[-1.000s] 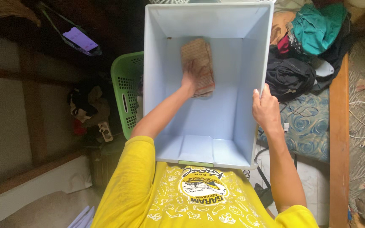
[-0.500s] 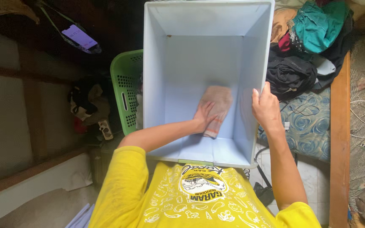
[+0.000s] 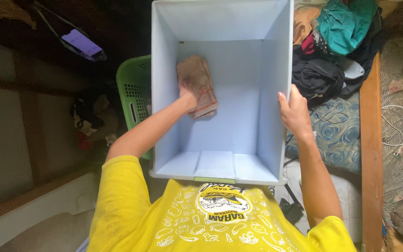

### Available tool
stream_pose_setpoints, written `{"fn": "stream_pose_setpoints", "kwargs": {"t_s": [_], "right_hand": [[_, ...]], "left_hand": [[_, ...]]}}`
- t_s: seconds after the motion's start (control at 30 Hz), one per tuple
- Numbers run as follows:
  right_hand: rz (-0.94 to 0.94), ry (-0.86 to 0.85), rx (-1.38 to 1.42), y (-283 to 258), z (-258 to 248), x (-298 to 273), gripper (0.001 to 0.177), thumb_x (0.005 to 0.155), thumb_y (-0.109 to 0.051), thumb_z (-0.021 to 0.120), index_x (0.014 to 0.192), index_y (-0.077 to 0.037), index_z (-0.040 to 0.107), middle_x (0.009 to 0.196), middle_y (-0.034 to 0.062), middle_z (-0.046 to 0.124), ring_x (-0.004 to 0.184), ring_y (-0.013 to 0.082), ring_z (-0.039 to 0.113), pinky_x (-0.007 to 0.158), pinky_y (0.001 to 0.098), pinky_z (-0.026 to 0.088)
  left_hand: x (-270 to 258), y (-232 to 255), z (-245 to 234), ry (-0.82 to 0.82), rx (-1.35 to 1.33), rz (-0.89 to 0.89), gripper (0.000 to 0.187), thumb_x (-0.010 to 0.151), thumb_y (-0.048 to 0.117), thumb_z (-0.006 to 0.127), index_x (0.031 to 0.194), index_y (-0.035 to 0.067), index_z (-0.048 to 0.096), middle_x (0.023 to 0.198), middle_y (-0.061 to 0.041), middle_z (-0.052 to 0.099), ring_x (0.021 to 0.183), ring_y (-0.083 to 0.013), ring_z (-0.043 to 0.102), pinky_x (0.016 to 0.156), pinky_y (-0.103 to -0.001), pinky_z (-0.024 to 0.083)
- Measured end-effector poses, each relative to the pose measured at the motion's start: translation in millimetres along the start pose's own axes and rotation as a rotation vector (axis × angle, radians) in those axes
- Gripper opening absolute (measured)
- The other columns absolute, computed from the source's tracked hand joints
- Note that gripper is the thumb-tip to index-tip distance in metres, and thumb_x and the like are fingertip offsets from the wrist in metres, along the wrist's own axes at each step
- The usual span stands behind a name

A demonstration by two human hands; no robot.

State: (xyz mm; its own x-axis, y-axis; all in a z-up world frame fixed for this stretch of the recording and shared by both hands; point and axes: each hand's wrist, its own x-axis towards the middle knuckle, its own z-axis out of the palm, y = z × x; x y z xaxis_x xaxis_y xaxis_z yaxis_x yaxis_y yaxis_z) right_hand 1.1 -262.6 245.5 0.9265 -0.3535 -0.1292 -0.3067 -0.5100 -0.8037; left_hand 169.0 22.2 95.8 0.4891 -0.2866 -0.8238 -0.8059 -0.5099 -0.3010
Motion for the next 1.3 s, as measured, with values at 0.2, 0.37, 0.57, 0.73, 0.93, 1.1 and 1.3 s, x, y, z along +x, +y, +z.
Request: {"fn": "stream_pose_setpoints", "kwargs": {"t_s": [0.2, 0.37, 0.57, 0.73, 0.93, 1.1, 1.3], "right_hand": [[0.045, 0.007, 0.008, 14.4, -12.7, -7.5, 0.023, 0.106, -0.016, 0.057, 0.120, 0.002, 0.059, 0.096, 0.0227, 0.072, 0.088, 0.0310, 0.074, 0.078, 0.0399, 0.054], [0.070, 0.019, 0.002, 14.2, -14.1, -12.9, 0.023, 0.106, -0.016, 0.056, 0.120, 0.002, 0.059, 0.092, 0.0218, 0.073, 0.083, 0.0308, 0.074, 0.074, 0.0402, 0.055], [0.079, 0.051, -0.034, 11.9, -10.5, -13.7, 0.022, 0.105, -0.016, 0.057, 0.118, 0.002, 0.059, 0.087, 0.0235, 0.071, 0.079, 0.0344, 0.073, 0.071, 0.0422, 0.055], [0.115, 0.056, -0.016, 10.0, -11.7, -17.7, 0.022, 0.105, -0.016, 0.056, 0.117, 0.002, 0.059, 0.085, 0.0259, 0.070, 0.078, 0.0398, 0.073, 0.070, 0.0453, 0.054], [0.117, 0.051, -0.044, 7.4, -8.5, -15.4, 0.022, 0.105, -0.016, 0.056, 0.118, 0.002, 0.058, 0.088, 0.0273, 0.071, 0.084, 0.0438, 0.072, 0.072, 0.0472, 0.054], [0.108, 0.047, -0.015, 3.5, -11.3, -17.0, 0.023, 0.105, -0.016, 0.054, 0.120, 0.001, 0.058, 0.089, 0.0269, 0.071, 0.084, 0.0423, 0.073, 0.073, 0.0471, 0.054], [0.060, 0.047, -0.049, 3.1, -7.5, -16.4, 0.023, 0.106, -0.017, 0.055, 0.120, 0.001, 0.058, 0.093, 0.0282, 0.071, 0.089, 0.0451, 0.072, 0.076, 0.0479, 0.055]], "left_hand": [[9.9, 23.6, -22.2, 0.037, 0.013, -0.027, 0.107, 0.081, 0.066, 0.067, 0.164, 0.030, 0.009, 0.166, -0.014, 0.019, 0.154, -0.0395, 0.011, 0.121, -0.058, 0.012], [42.5, 53.2, -37.0, 0.189, -0.018, -0.024, 0.113, 0.079, 0.068, 0.069, 0.166, 0.031, 0.007, 0.166, -0.019, 0.020, 0.154, -0.0450, 0.008, 0.122, -0.060, 0.008], [109.6, 84.9, -48.7, 0.433, -0.123, 0.065, 0.120, 0.077, 0.071, 0.070, 0.169, 0.031, 0.005, 0.166, -0.025, 0.021, 0.155, -0.0516, 0.004, 0.123, -0.062, 0.002], [121.5, 134.2, -21.0, 1.370, -0.246, 0.075, 0.100, 0.086, 0.061, 0.068, 0.163, 0.057, 0.004, 0.170, -0.024, 0.008, 0.161, -0.0488, 0.003, 0.128, -0.053, 0.000], [27.1, 157.6, -7.5, 0.302, -0.034, 0.296, 0.098, 0.088, 0.050, 0.069, 0.166, 0.036, 0.011, 0.170, -0.027, -0.002, 0.156, -0.0467, 0.000, 0.119, -0.061, 0.009], [-17.8, 146.7, 31.2, 0.224, 0.069, 0.213, 0.100, 0.090, 0.042, 0.067, 0.166, 0.033, 0.003, 0.169, -0.029, -0.002, 0.154, -0.0486, 0.006, 0.113, -0.064, 0.020], [-12.3, 123.5, 35.4, 0.340, -0.003, 0.057, 0.088, 0.093, 0.036, 0.064, 0.162, 0.023, 0.012, 0.161, -0.036, 0.022, 0.140, -0.0555, 0.034, 0.105, -0.069, 0.032]]}}
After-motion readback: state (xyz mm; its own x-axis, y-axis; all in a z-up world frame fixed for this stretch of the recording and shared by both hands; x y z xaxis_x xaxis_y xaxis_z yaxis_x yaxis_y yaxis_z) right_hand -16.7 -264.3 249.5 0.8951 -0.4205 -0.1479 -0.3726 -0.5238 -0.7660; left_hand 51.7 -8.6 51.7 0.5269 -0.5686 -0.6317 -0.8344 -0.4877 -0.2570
